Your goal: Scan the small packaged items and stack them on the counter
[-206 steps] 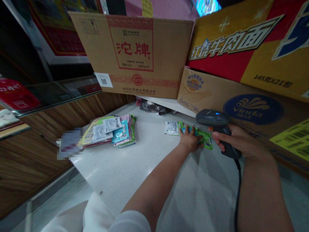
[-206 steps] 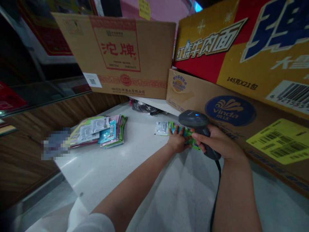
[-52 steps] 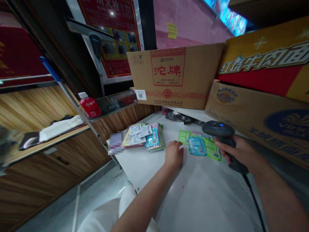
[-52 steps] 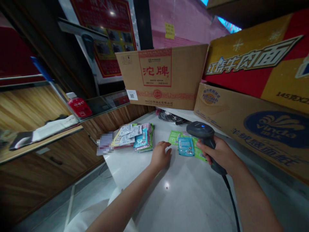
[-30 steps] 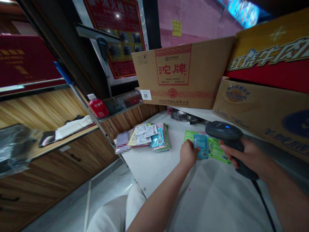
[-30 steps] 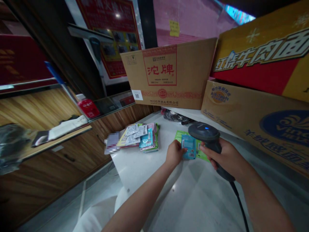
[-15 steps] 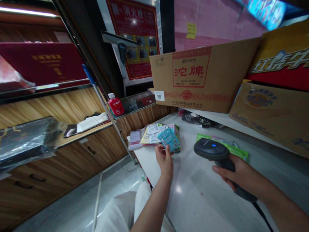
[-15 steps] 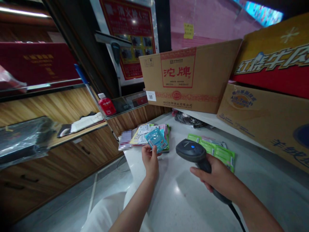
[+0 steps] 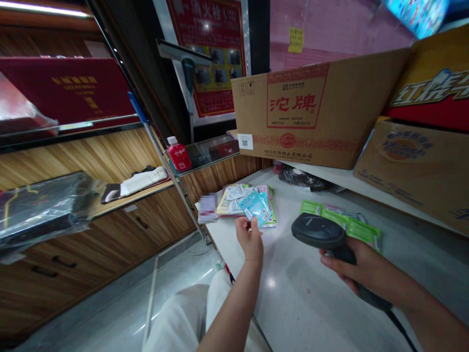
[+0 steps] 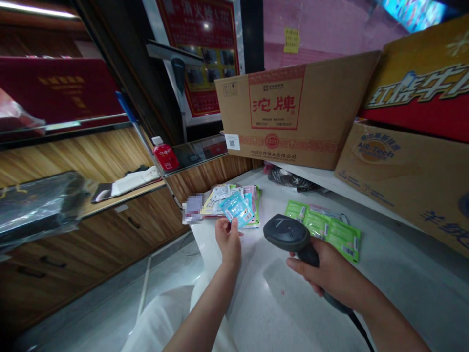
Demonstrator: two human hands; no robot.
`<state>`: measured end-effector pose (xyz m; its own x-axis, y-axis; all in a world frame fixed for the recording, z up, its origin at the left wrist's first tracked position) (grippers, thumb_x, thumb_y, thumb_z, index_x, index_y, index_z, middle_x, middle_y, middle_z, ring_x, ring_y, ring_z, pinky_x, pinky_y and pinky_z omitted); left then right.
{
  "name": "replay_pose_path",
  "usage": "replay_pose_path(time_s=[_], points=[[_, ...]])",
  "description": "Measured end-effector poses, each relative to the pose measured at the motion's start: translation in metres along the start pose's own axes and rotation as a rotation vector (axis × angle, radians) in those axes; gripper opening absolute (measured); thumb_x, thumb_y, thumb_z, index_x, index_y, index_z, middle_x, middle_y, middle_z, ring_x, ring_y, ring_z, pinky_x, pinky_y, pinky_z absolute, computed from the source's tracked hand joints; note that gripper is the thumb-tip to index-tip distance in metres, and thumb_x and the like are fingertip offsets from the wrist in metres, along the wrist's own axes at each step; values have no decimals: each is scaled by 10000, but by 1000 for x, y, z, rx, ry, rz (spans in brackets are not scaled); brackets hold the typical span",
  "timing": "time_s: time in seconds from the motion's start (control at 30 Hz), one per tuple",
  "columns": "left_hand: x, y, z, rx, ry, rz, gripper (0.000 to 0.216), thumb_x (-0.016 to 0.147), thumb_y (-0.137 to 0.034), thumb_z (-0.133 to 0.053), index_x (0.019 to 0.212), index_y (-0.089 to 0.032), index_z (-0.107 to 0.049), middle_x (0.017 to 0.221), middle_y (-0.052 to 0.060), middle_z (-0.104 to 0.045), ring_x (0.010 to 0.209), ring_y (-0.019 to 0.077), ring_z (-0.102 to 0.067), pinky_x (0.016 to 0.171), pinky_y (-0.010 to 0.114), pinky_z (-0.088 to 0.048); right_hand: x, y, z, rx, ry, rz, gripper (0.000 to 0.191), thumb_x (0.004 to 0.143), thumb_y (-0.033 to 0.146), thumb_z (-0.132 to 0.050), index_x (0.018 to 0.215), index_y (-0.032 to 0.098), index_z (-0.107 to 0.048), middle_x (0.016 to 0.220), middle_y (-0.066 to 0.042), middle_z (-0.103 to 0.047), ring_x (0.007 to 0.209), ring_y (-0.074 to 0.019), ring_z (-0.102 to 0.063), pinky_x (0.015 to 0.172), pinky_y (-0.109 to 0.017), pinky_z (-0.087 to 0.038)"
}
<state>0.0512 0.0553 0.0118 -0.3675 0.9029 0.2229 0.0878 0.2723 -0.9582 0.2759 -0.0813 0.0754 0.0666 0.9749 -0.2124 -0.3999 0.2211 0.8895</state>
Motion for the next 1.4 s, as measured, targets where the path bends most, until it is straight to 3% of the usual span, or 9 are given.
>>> replay_pose_path(time_s=[0.17,0.37,0.57,0.67,0.77,0.9,1.1,1.27,1.4], points=[[-6,2,-2,-45,47,31,320,769,-453,-635,840,-208,-441,708,-45,-483,578,91,-515,418,153,-420,0,2,2,26,-43,12,313,742,473,-613,872,193,-559,405,109,-461,314,-99,-429,389,-234,-371],[-12,-6,-24,-63,225,0,291,783,-418,-640,785,-209,-437,634,-57,-480,550,95,-507,497,187,-434,0,-4,9,55,-43,-14,365,729,501,-623,905,188,-557,413,101,-482,329,-99,-442,388,-233,-376],[45,-35,-19,248,106,-117,208,788,-364,-633,835,-206,-505,646,-27,-573,611,137,-581,581,227,-428,-2,2,22,89,-106,6,374,719,501,-634,915,188,-571,453,98,-487,340,-97,-456,382,-233,-382],[73,-40,-23,466,116,-87,166,782,-308,-635,867,-207,-533,659,-14,-616,657,171,-619,611,255,-434,-3,3,24,114,-125,7,373,719,491,-633,918,182,-567,449,101,-480,338,-90,-442,375,-226,-372],[84,-41,-29,635,160,-57,136,801,-285,-622,884,-200,-559,717,19,-662,728,198,-646,650,278,-431,-6,8,25,131,-161,23,362,726,477,-621,910,171,-566,437,106,-464,332,-77,-416,370,-214,-350],[83,-46,-31,873,148,-92,153,825,-313,-624,921,-198,-594,832,51,-704,844,222,-653,719,302,-416,-10,12,26,139,-182,14,374,708,486,-625,904,174,-561,441,103,-467,340,-74,-410,370,-214,-353],[82,-55,-31,1122,122,-259,161,857,-354,-588,880,-206,-645,889,69,-695,940,261,-601,768,340,-394,-9,8,34,111,-193,12,363,723,493,-628,894,182,-552,451,94,-479,361,-75,-420,385,-216,-369],[70,-62,-35,1112,129,-429,154,880,-302,-537,850,-203,-652,912,81,-662,907,264,-561,775,357,-385,-5,-4,57,63,-205,13,385,733,518,-643,902,181,-563,437,82,-492,373,-93,-448,397,-228,-388],[37,-71,-55,979,218,-599,137,886,-248,-515,866,-214,-647,891,72,-643,886,253,-540,808,369,-383,-9,-11,90,114,-331,1,371,758,514,-646,923,192,-565,501,78,-507,384,-81,-446,387,-215,-401]])
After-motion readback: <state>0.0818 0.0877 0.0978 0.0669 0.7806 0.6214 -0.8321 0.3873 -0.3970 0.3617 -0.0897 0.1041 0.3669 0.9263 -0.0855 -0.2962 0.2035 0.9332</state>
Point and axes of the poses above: each hand's wrist, its own x-axis towards the middle knuckle, its own z-axis out of the back of the hand, y = z × x, the point moved 9 cm from there along x, towards the middle knuckle
